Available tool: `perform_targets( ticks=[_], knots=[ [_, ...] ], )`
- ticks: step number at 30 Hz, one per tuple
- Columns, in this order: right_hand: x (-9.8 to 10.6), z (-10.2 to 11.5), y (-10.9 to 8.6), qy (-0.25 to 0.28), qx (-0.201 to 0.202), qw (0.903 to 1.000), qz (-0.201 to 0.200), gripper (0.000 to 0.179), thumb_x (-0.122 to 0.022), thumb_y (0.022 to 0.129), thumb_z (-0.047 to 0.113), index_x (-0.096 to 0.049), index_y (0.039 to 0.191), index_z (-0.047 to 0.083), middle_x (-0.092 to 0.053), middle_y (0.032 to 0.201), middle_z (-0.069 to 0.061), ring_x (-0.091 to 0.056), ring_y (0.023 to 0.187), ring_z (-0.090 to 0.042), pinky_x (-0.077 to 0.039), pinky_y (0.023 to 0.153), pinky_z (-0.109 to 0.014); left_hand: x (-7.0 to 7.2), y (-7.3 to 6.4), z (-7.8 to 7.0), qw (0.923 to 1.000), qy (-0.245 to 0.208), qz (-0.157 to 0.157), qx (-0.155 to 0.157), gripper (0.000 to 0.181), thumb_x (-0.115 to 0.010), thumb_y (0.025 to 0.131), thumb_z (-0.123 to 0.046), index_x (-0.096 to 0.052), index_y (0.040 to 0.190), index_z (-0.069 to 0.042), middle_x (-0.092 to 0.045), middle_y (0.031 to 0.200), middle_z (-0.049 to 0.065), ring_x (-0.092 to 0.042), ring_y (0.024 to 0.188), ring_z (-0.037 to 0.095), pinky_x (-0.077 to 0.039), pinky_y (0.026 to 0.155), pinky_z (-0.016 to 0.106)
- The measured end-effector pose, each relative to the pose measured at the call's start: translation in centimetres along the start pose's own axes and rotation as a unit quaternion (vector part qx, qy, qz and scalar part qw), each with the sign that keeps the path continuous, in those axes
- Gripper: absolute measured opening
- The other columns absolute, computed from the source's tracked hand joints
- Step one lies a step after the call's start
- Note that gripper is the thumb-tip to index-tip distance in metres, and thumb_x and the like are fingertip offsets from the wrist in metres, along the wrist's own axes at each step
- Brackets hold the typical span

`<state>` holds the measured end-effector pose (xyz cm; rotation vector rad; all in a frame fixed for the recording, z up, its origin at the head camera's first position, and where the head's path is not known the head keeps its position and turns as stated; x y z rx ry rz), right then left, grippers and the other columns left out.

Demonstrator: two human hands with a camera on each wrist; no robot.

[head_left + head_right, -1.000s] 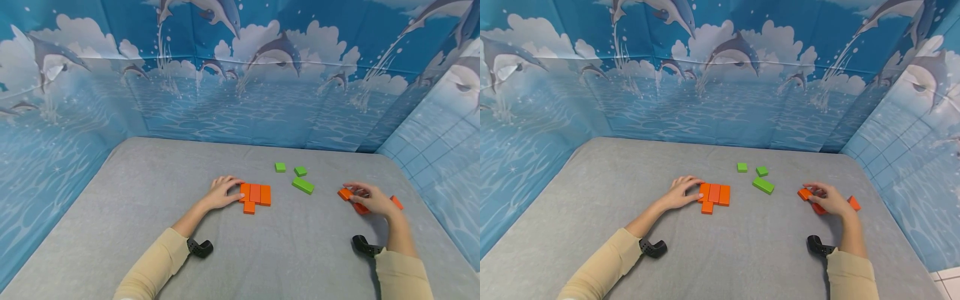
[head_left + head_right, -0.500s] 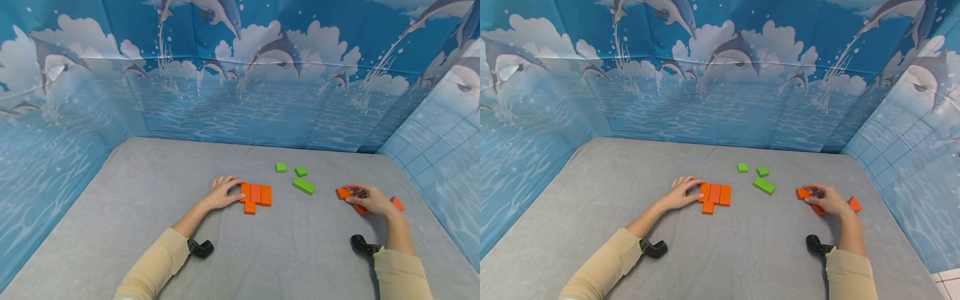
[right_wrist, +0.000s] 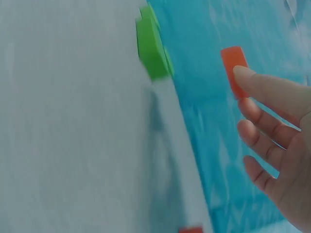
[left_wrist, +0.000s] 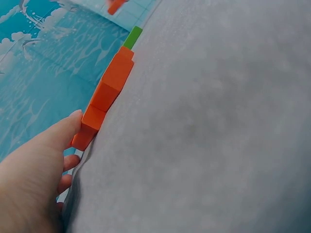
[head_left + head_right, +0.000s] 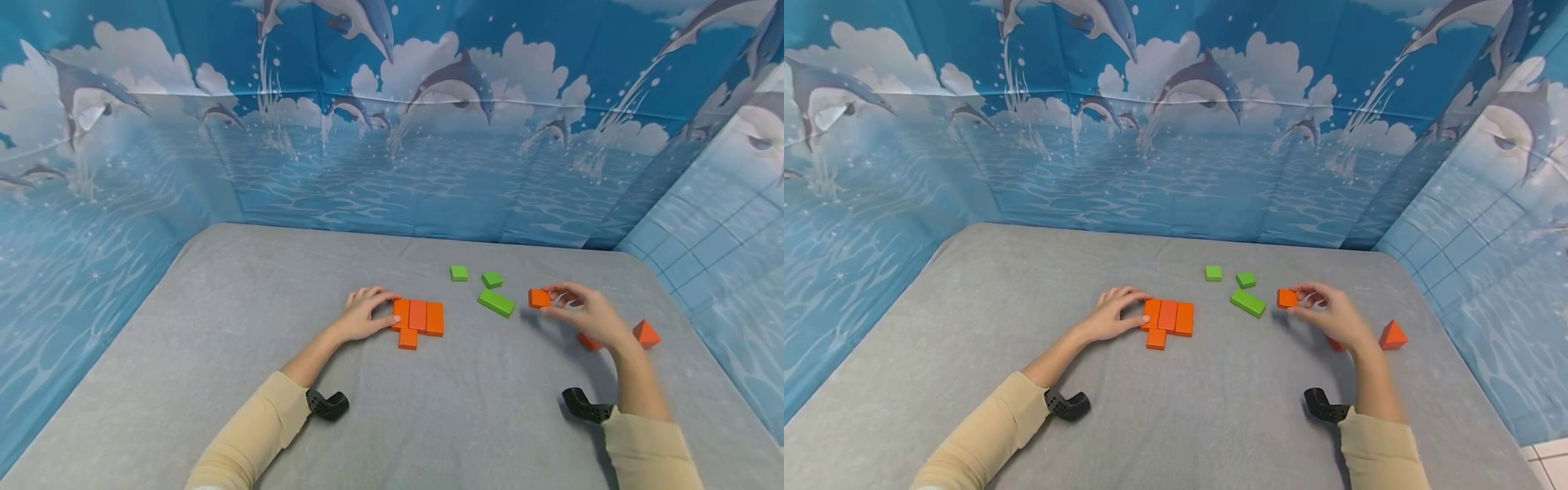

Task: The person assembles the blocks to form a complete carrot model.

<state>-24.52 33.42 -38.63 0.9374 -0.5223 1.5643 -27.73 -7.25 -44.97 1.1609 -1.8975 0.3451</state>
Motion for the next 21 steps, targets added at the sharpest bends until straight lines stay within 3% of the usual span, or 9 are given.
perform_targets(
  ticks=[4, 11, 21],
  knots=[
    [-1.3, 2.1, 0.6, 0.031, 0.033, 0.9990, -0.003, 0.036, -0.069, 0.082, 0.018, -0.058, 0.113, 0.002, -0.060, 0.090, -0.009, -0.049, 0.079, -0.010, -0.040, 0.075, -0.036, 0.1, 0.0, 0.0, 1.0000, 0.002, 0.000, -0.002, 0.043, -0.061, 0.087, -0.034, -0.054, 0.127, -0.019, -0.047, 0.128, 0.008, -0.036, 0.117, 0.029, -0.022, 0.095, 0.048],
    [-4.6, 5.5, 1.4, 0.082, 0.063, 0.9944, 0.022, 0.035, -0.070, 0.081, 0.016, -0.058, 0.111, 0.002, -0.059, 0.091, -0.008, -0.051, 0.076, -0.012, -0.042, 0.073, -0.032, 0.1, 0.1, 0.0, 1.0000, 0.003, -0.006, -0.006, 0.042, -0.061, 0.087, -0.033, -0.055, 0.126, -0.018, -0.048, 0.126, 0.008, -0.036, 0.116, 0.029, -0.021, 0.095, 0.049],
    [-9.7, 10.0, 1.3, 0.148, 0.069, 0.9831, 0.082, 0.033, -0.072, 0.079, 0.014, -0.060, 0.107, 0.001, -0.057, 0.088, -0.012, -0.051, 0.072, -0.016, -0.043, 0.058, -0.025, 0.1, 0.1, 0.1, 1.0000, 0.006, -0.004, -0.003, 0.042, -0.061, 0.086, -0.034, -0.055, 0.126, -0.019, -0.049, 0.126, 0.007, -0.037, 0.116, 0.028, -0.022, 0.095, 0.048]
  ],
)
Point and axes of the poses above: each hand's wrist, its own y-axis towards the middle knuckle, its own x-axis out of the back of the hand, z = x × y, the point moved 1 cm from there along y, towards the middle knuckle
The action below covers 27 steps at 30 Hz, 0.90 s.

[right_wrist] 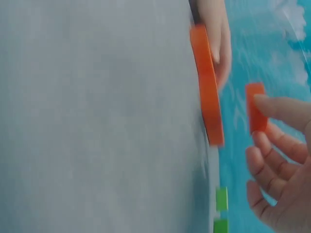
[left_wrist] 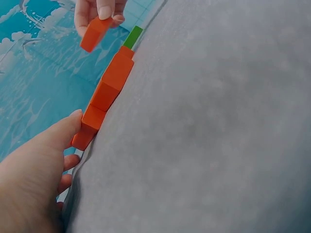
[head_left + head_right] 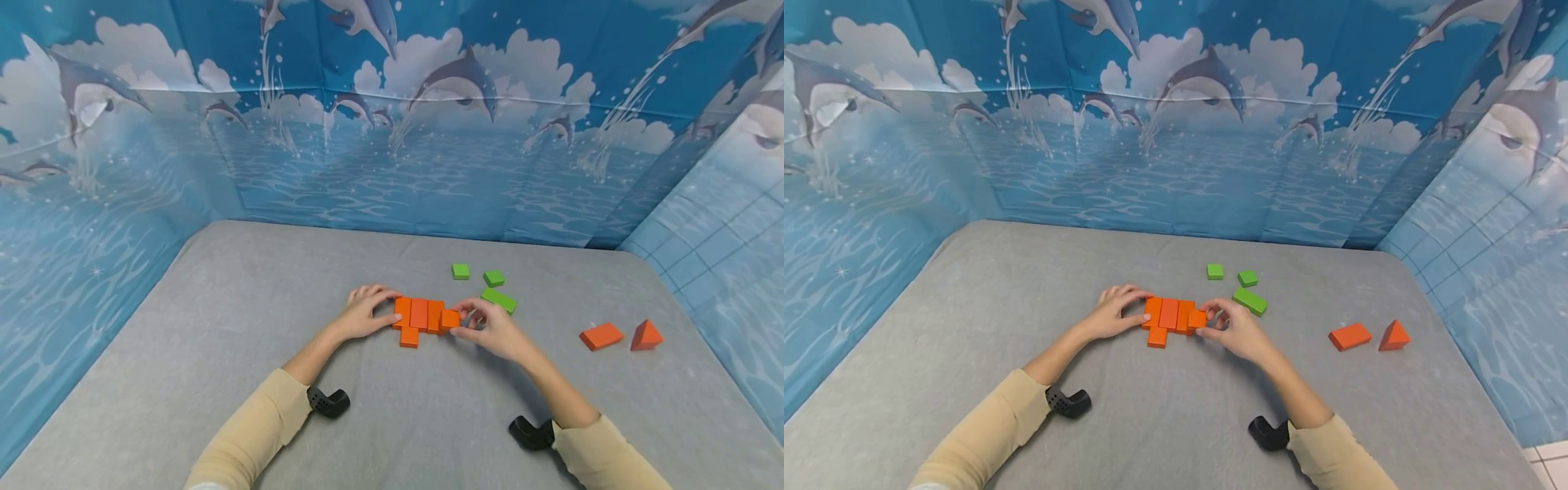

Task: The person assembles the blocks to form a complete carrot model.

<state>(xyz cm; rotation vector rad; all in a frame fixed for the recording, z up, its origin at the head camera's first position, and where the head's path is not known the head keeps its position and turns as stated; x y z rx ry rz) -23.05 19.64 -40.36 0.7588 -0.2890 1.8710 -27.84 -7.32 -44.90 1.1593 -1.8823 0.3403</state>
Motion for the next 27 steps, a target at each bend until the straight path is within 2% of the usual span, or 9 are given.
perform_targets(
  ticks=[10, 20, 27],
  knots=[
    [-3.0, 0.8, 0.1, -0.018, 0.033, 0.9992, 0.015, 0.030, -0.073, 0.076, 0.008, -0.061, 0.102, 0.001, -0.057, 0.084, -0.007, -0.049, 0.065, -0.011, -0.043, 0.053, -0.023, 0.0, 0.1, 0.0, 1.0000, 0.002, -0.002, -0.003, 0.042, -0.061, 0.087, -0.034, -0.055, 0.125, -0.019, -0.049, 0.125, 0.006, -0.038, 0.114, 0.028, -0.022, 0.094, 0.048],
    [-4.2, 0.5, 0.0, -0.068, 0.049, 0.9965, 0.008, 0.027, -0.075, 0.075, 0.013, -0.062, 0.098, 0.007, -0.054, 0.082, -0.002, -0.047, 0.067, -0.011, -0.041, 0.059, -0.024, 0.0, 0.0, 0.0, 1.0000, -0.002, 0.001, 0.000, 0.042, -0.061, 0.087, -0.034, -0.055, 0.125, -0.018, -0.049, 0.124, 0.006, -0.038, 0.114, 0.027, -0.022, 0.095, 0.047],
    [-4.4, 0.8, 0.1, -0.103, 0.051, 0.9934, -0.001, 0.028, -0.076, 0.073, 0.013, -0.061, 0.096, 0.007, -0.051, 0.080, -0.002, -0.045, 0.066, -0.010, -0.040, 0.059, -0.023, 0.0, 0.0, -0.1, 1.0000, 0.000, 0.001, 0.004, 0.043, -0.061, 0.087, -0.035, -0.055, 0.126, -0.019, -0.049, 0.125, 0.006, -0.038, 0.114, 0.027, -0.022, 0.095, 0.047]
  ],
)
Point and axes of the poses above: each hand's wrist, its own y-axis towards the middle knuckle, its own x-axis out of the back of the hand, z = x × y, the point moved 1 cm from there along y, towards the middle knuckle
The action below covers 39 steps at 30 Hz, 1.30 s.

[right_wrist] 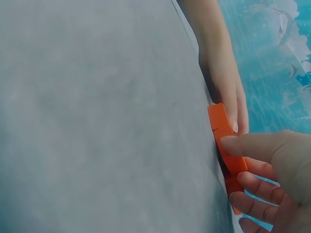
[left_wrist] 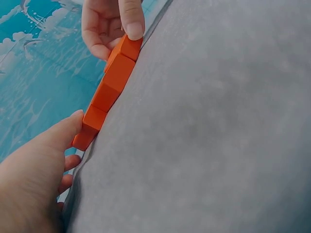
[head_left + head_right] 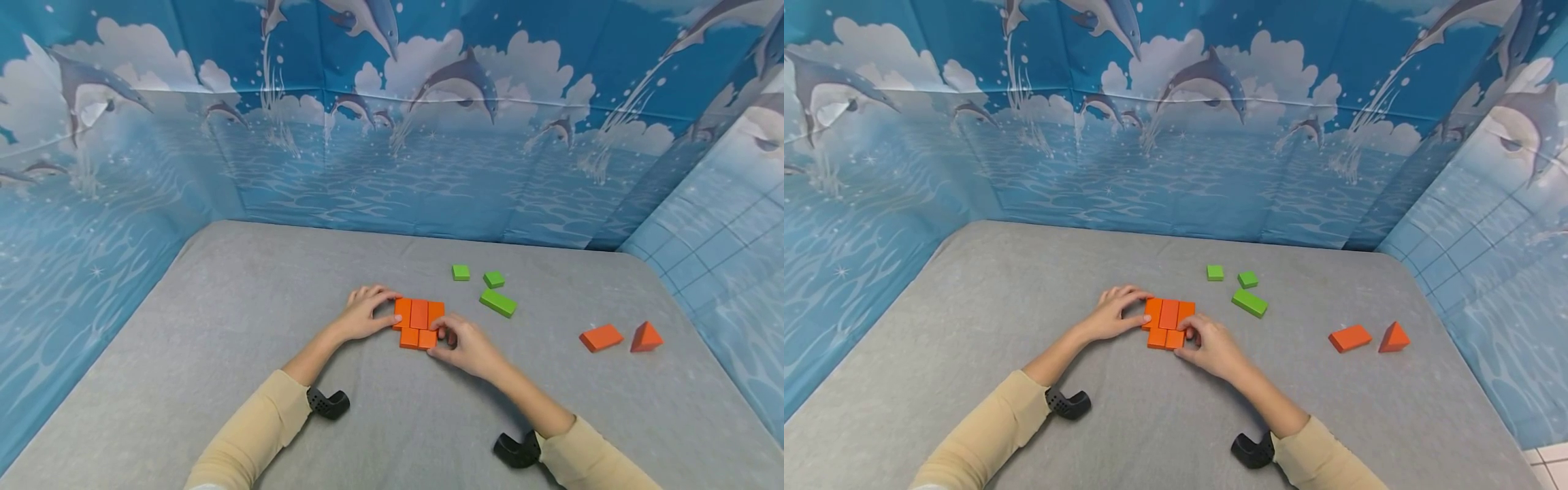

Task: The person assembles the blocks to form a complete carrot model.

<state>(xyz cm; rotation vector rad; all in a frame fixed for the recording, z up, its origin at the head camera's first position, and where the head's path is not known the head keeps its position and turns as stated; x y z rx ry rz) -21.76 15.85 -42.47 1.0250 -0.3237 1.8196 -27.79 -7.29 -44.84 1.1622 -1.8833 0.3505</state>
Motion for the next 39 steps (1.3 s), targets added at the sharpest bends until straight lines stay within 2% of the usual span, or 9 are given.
perform_targets(
  ticks=[12, 32, 36, 39],
  knots=[
    [-0.3, 0.0, 0.1, -0.030, 0.000, 0.9995, -0.008, 0.030, -0.078, 0.072, 0.011, -0.060, 0.095, 0.008, -0.049, 0.079, 0.000, -0.043, 0.066, -0.010, -0.039, 0.059, -0.023, 0.0, 0.0, 0.0, 1.0000, -0.001, -0.002, -0.004, 0.041, -0.060, 0.087, -0.035, -0.055, 0.125, -0.019, -0.049, 0.125, 0.006, -0.038, 0.113, 0.027, -0.023, 0.095, 0.047],
    [-0.2, -0.2, 0.2, -0.020, 0.028, 0.9994, -0.004, 0.030, -0.077, 0.072, 0.011, -0.059, 0.096, 0.006, -0.050, 0.080, 0.000, -0.046, 0.071, -0.012, -0.041, 0.064, -0.024, -0.1, 0.0, 0.1, 1.0000, 0.001, -0.004, -0.003, 0.041, -0.061, 0.087, -0.035, -0.056, 0.124, -0.019, -0.049, 0.125, 0.005, -0.038, 0.114, 0.026, -0.022, 0.095, 0.046],
    [0.5, -0.3, 0.1, 0.003, 0.034, 0.9994, 0.000, 0.030, -0.076, 0.074, 0.011, -0.060, 0.098, 0.004, -0.053, 0.083, -0.003, -0.047, 0.072, -0.014, -0.042, 0.065, -0.025, 0.0, 0.0, 0.1, 1.0000, -0.001, -0.004, -0.005, 0.041, -0.061, 0.087, -0.035, -0.056, 0.125, -0.019, -0.049, 0.124, 0.005, -0.038, 0.114, 0.027, -0.022, 0.095, 0.047],
    [1.9, -0.7, -0.1, 0.008, 0.034, 0.9992, -0.019, 0.030, -0.075, 0.074, 0.009, -0.061, 0.100, 0.002, -0.056, 0.085, -0.006, -0.050, 0.074, -0.016, -0.044, 0.065, -0.028, -0.1, 0.0, 0.2, 0.9999, -0.006, -0.005, -0.007, 0.042, -0.061, 0.086, -0.034, -0.056, 0.125, -0.019, -0.049, 0.125, 0.005, -0.038, 0.114, 0.027, -0.022, 0.095, 0.047]
  ],
)
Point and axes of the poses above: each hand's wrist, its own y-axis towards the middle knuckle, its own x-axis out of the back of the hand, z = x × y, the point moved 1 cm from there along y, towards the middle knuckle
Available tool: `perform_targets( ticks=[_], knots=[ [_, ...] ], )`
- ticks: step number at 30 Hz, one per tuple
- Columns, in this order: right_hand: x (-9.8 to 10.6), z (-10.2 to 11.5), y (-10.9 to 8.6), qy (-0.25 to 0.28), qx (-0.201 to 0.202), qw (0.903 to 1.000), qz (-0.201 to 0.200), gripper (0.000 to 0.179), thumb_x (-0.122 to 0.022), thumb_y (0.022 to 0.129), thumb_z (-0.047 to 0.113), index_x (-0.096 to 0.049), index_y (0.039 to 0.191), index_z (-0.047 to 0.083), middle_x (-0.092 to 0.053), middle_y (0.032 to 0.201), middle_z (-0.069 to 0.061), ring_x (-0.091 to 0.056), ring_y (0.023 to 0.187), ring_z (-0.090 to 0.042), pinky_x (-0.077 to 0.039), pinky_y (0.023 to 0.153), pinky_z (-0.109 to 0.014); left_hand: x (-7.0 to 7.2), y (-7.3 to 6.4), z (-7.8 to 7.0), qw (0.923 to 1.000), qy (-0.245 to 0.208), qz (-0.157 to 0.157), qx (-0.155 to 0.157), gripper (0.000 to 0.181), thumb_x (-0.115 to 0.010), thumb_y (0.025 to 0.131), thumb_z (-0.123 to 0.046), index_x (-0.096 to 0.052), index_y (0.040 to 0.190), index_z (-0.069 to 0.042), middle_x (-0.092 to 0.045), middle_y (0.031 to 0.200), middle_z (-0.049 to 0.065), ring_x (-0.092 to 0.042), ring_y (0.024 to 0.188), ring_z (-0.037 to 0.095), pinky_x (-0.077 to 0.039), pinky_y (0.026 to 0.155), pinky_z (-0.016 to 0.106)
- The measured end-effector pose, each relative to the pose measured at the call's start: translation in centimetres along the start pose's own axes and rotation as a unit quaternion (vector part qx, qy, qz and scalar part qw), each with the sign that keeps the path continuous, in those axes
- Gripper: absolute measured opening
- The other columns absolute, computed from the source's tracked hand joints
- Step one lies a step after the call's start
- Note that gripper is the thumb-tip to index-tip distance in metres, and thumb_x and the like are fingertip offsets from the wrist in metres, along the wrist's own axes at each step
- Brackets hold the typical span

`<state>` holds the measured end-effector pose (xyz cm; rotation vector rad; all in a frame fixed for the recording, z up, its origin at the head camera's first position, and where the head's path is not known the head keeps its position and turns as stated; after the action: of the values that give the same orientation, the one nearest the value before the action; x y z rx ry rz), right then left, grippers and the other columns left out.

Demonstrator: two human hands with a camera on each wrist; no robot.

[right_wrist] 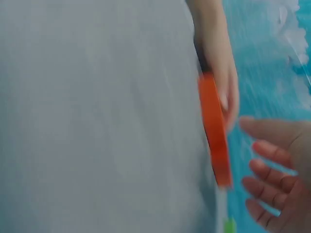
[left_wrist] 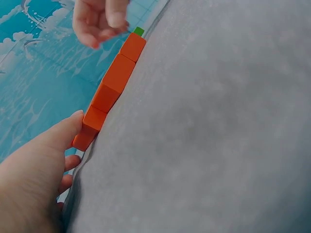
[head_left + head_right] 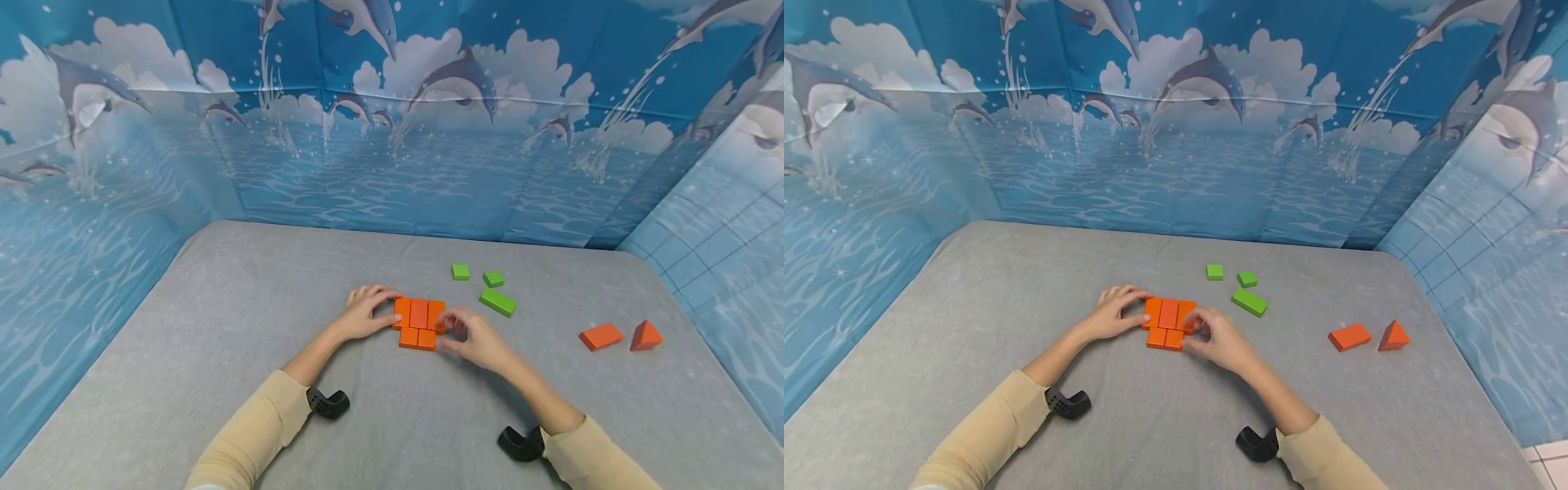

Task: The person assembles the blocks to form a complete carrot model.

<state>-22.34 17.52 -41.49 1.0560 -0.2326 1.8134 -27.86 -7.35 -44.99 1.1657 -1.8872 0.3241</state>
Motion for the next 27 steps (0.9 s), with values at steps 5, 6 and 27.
perform_targets(
  ticks=[5, 6, 27],
  knots=[
    [4.0, -1.9, -1.3, -0.046, -0.008, 0.9968, -0.065, 0.033, -0.074, 0.074, 0.004, -0.061, 0.104, 0.000, -0.058, 0.086, -0.011, -0.052, 0.075, -0.020, -0.045, 0.065, -0.033, -0.1, 0.0, 0.1, 1.0000, -0.004, 0.001, -0.001, 0.042, -0.061, 0.087, -0.034, -0.055, 0.125, -0.019, -0.049, 0.125, 0.005, -0.037, 0.114, 0.027, -0.021, 0.095, 0.048],
    [4.9, -2.5, -1.8, -0.056, -0.013, 0.9956, -0.073, 0.033, -0.074, 0.074, 0.003, -0.061, 0.105, -0.001, -0.058, 0.086, -0.012, -0.052, 0.075, -0.021, -0.045, 0.065, -0.034, -0.1, 0.0, 0.2, 1.0000, -0.003, 0.002, -0.001, 0.042, -0.061, 0.087, -0.035, -0.055, 0.126, -0.019, -0.049, 0.125, 0.005, -0.037, 0.114, 0.027, -0.021, 0.096, 0.048],
    [16.8, -12.5, -12.4, -0.128, -0.116, 0.9844, -0.035, 0.033, -0.068, 0.079, 0.002, -0.057, 0.110, -0.004, -0.054, 0.092, -0.015, -0.041, 0.067, -0.002, -0.036, 0.053, -0.024, -0.1, 0.0, 0.1, 0.9999, -0.008, 0.011, 0.002, 0.043, -0.060, 0.088, -0.035, -0.054, 0.127, -0.020, -0.047, 0.127, 0.006, -0.036, 0.116, 0.027, -0.021, 0.096, 0.048]
  ],
)
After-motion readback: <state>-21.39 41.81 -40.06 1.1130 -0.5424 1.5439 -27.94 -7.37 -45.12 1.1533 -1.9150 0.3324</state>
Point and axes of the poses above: each hand's wrist, its own y-axis towards the middle knuckle, its own x-axis out of the back of the hand, z = x × y, the point moved 1 cm from there along y, towards the middle knuckle
